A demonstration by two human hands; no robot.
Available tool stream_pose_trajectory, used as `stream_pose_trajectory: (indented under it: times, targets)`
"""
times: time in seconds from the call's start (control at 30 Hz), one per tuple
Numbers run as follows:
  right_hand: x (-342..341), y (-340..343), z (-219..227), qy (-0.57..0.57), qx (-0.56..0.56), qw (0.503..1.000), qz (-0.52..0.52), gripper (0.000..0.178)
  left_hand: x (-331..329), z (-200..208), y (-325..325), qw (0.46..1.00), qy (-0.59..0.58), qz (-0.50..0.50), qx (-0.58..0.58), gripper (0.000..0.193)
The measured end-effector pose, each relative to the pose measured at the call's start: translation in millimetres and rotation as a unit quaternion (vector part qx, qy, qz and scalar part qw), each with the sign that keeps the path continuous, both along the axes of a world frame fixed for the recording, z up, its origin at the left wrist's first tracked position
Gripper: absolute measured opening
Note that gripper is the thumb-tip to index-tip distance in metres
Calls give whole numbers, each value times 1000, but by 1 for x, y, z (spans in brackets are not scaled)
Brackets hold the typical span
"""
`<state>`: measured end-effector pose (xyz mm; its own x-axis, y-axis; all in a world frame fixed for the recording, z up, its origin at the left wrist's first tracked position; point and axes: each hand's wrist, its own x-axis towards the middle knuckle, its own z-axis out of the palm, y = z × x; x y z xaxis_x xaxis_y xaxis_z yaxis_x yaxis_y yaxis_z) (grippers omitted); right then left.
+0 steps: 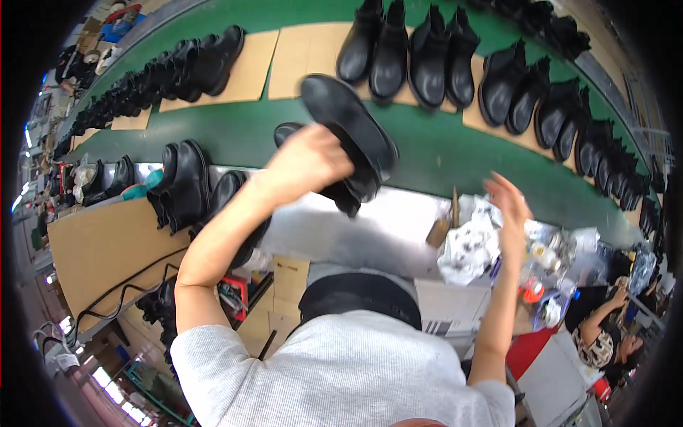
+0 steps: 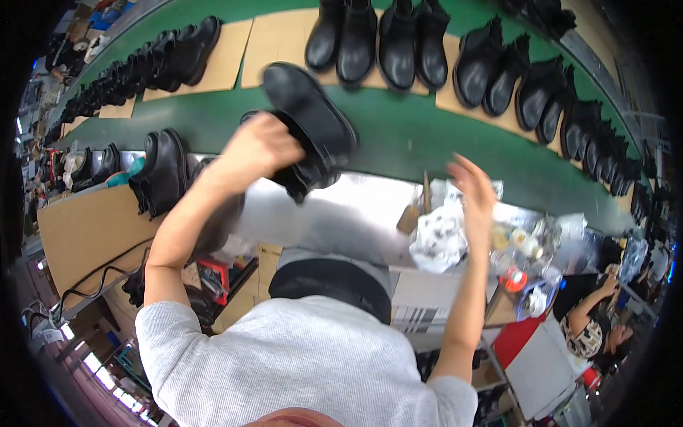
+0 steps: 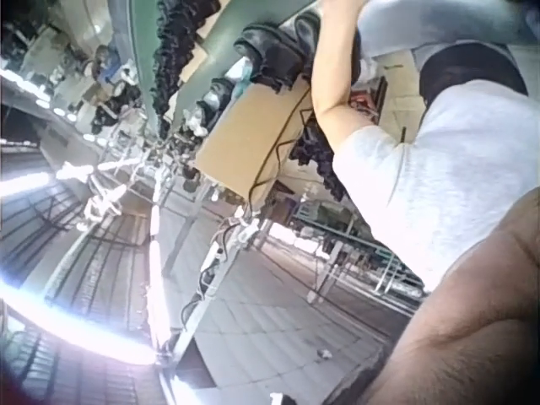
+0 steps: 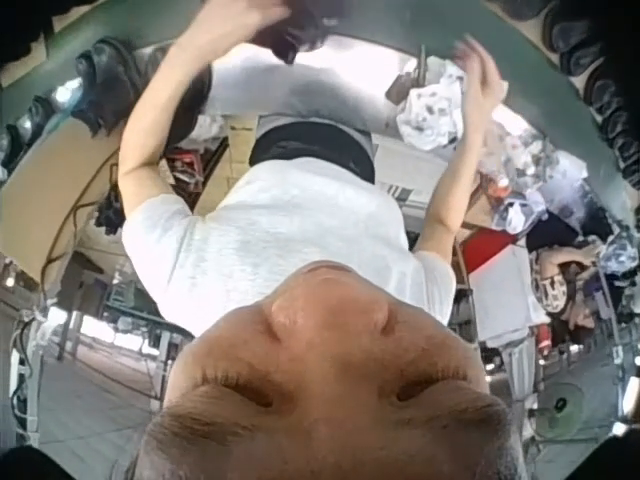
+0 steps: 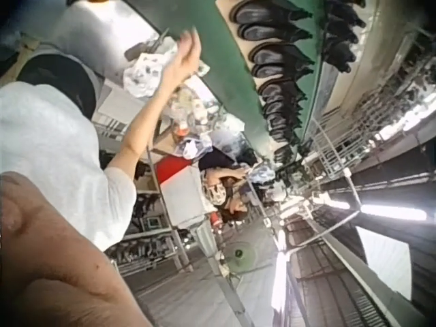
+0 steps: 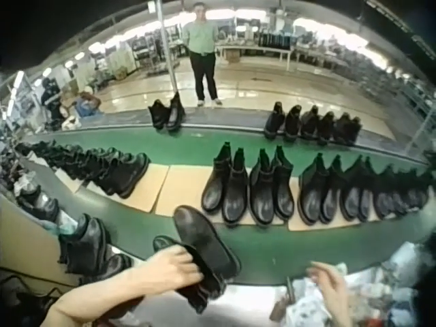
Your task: Inspecting, cleaning, and marking black boots on a factory assembly line.
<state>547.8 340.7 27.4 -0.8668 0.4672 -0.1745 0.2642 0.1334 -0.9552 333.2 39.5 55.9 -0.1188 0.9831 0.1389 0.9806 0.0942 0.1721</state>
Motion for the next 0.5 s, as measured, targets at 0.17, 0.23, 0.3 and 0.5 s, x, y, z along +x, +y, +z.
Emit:
stream_pose_trajectory:
  times: [0.17,0.23,0.3,0.5]
  targets:
    - [-38,-127,-143,-121,203,958,163,59,105,-67,-24,983,-87,-161,3,4]
    - [-25,-154,-125,-113,170,971,128,76,117,-60,-44,983,-136,23,121,6]
    - [-9,-159,-126,-127,33,991,21,97,131,-47,-68,823,-287,437,222,21]
    - [-6,-184,-107,-264,-240,934,-13,96,153,-161,-96,282,-754,575,147,81]
